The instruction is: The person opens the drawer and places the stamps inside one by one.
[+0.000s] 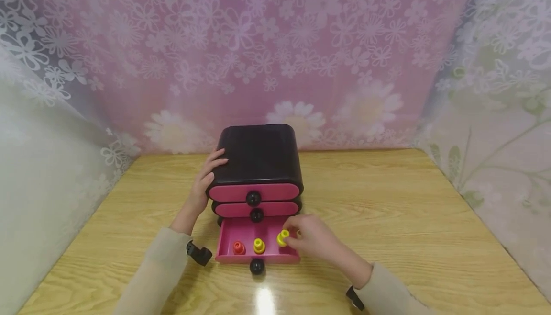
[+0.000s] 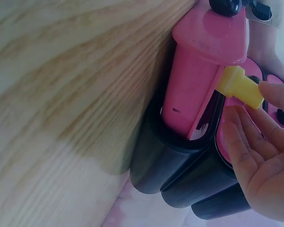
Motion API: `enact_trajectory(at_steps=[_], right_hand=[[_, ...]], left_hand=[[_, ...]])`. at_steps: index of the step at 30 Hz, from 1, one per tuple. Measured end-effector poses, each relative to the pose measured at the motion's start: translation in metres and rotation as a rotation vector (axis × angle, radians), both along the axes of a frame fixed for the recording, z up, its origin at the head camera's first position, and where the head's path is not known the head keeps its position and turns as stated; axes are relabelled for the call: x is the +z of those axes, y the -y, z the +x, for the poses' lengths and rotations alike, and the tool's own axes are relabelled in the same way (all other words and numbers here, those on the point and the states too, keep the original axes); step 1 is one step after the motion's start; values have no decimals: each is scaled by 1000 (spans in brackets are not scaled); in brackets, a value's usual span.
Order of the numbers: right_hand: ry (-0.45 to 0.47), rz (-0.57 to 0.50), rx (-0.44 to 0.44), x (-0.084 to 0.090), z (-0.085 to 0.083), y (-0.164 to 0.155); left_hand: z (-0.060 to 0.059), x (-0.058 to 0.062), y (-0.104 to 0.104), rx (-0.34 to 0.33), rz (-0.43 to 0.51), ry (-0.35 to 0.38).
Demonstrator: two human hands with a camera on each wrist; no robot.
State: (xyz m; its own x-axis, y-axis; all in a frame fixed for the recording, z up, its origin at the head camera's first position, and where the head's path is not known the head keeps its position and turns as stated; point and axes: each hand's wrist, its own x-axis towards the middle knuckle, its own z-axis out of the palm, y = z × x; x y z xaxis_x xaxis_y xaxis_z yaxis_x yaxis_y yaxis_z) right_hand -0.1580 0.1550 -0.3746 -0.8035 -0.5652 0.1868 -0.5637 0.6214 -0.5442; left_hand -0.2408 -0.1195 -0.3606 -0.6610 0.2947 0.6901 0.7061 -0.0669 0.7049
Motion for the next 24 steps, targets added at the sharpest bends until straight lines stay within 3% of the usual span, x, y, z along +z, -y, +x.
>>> enact_trajectory(at_steps=[11, 24], right_hand=[[23, 5, 28, -5, -4, 9], [16, 55, 31, -12, -8, 12]], left_hand=[[-16, -17, 6, -11, 17, 0], [-15, -16, 5, -13, 10, -39]])
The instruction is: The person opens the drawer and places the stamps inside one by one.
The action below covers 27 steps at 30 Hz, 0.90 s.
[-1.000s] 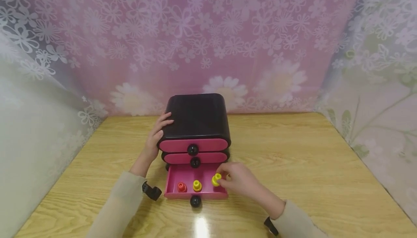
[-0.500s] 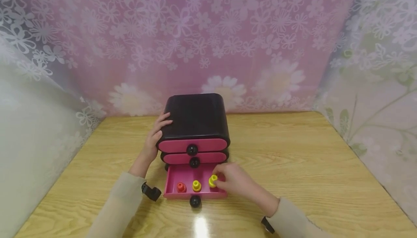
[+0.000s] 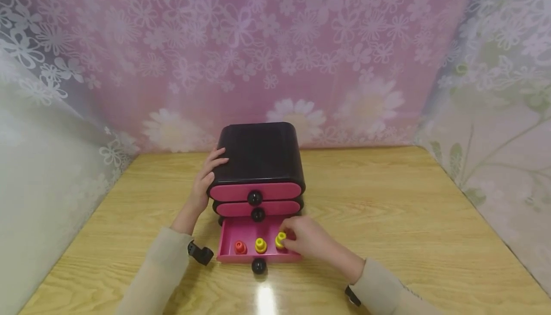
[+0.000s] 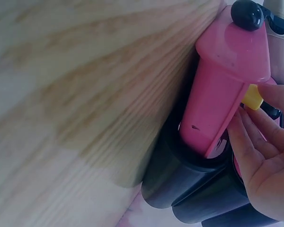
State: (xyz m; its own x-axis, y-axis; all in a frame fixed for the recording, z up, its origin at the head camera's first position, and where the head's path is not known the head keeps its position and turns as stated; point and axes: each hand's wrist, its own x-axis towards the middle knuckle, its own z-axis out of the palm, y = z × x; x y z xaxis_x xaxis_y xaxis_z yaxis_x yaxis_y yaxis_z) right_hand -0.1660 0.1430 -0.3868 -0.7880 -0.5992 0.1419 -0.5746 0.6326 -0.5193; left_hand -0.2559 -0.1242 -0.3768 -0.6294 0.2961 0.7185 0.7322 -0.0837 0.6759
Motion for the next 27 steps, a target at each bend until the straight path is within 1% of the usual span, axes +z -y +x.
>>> enact_trajectory(at_steps=[8, 14, 22, 27], right_hand=[[-2, 24, -5, -1, -1, -1], [1, 60, -17, -2, -1, -1], [-72, 113, -20, -5, 0, 1], [-101, 146, -24, -7, 0, 2]], left_hand=[[1, 2, 1, 5, -16, 20], [1, 2, 0, 8, -16, 10], [1, 4, 0, 12, -19, 5], [6, 9, 0, 25, -31, 18]])
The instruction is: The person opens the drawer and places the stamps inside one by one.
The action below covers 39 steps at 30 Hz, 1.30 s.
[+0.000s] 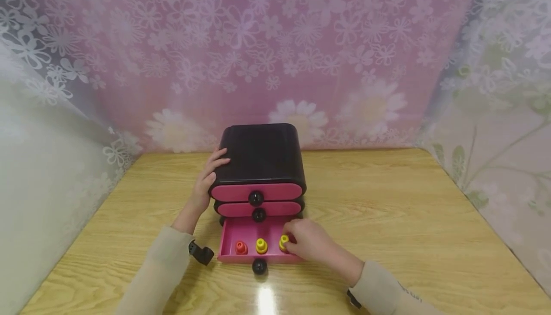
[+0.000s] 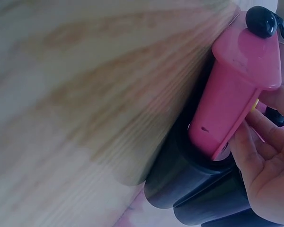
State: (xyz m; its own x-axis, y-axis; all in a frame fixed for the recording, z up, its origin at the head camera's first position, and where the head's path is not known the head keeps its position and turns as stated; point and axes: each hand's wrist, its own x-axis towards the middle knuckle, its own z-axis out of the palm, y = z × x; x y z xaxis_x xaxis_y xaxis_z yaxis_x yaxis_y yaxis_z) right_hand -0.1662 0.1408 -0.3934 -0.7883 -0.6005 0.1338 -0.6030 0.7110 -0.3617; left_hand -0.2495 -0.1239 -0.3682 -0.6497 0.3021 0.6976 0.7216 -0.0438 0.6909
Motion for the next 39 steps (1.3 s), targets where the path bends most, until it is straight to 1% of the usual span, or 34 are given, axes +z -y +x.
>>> enact_trajectory(at_steps=[5, 8, 10, 15, 17, 20, 26, 30, 33, 34, 35, 36, 37, 39], right_hand=[[-8, 18, -12, 0, 1, 1], [-1, 31, -19, 0, 2, 1], [-1, 34, -17, 0, 3, 0], [-13, 16, 1, -1, 2, 1], [-16, 12, 3, 0, 2, 1], [-22, 11, 5, 0, 2, 0], [-22, -7, -1, 1, 3, 1], [-77, -85, -10, 5, 8, 1], [-142, -189, 27, 11, 17, 3], [-144, -234, 46, 13, 20, 5], [-133, -281, 70, 15, 24, 6], [-99, -331, 90, 16, 28, 7], [-38, -383, 106, 17, 32, 8], [111, -475, 108, 18, 40, 10]], left_hand=[[11, 11, -3, 4, 6, 11], [14, 13, -4, 3, 5, 20], [11, 10, -4, 2, 5, 20], [-1, -5, 0, -2, 20, 22], [-4, -8, 1, -7, 25, 20], [-6, -10, 1, -13, 23, 10], [-8, -8, 1, -2, 19, -1], [-8, -7, 1, -1, 11, 4], [-9, -9, 1, -3, 14, 1], [-9, -9, 1, -4, 16, 1], [-9, -10, 1, -3, 17, -2], [-10, -10, 1, -3, 17, -2], [-9, -10, 1, -2, 16, -2], [-8, -9, 1, 1, 15, -1]])
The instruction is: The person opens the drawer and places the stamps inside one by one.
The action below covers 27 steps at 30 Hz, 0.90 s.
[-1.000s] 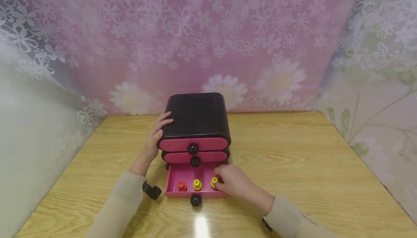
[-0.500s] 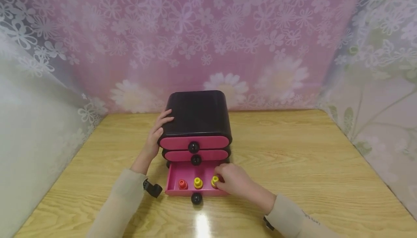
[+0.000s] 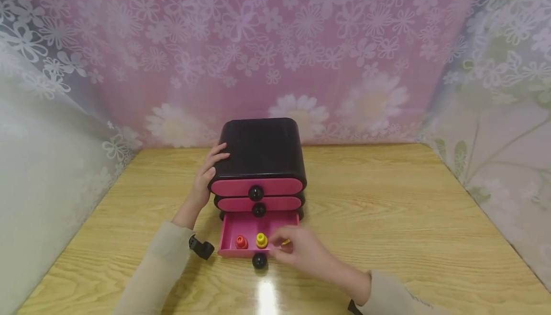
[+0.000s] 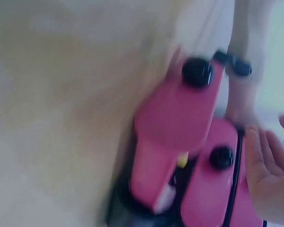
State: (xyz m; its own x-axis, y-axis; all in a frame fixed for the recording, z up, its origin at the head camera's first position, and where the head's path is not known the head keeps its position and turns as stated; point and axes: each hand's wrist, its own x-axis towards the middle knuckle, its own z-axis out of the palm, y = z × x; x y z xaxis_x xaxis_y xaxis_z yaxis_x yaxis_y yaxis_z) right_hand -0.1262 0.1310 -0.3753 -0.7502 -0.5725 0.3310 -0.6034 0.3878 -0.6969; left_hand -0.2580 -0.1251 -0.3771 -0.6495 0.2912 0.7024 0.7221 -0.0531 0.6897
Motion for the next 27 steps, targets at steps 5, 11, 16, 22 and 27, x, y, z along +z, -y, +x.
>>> enact_trajectory(at_steps=[5, 11, 16, 22, 27], right_hand=[[399, -147, 2, -4, 12, 2], [646, -167, -10, -24, 22, 2], [747, -199, -61, -32, 25, 5], [900, -304, -71, -37, 26, 12], [978, -334, -90, -43, 25, 15]], left_hand=[[1, 1, 0, 2, 0, 6], [1, 1, 0, -6, -4, 6], [0, 0, -1, -8, 1, -1], [0, 2, 0, -4, -11, 7], [1, 2, 0, 1, -15, 7]])
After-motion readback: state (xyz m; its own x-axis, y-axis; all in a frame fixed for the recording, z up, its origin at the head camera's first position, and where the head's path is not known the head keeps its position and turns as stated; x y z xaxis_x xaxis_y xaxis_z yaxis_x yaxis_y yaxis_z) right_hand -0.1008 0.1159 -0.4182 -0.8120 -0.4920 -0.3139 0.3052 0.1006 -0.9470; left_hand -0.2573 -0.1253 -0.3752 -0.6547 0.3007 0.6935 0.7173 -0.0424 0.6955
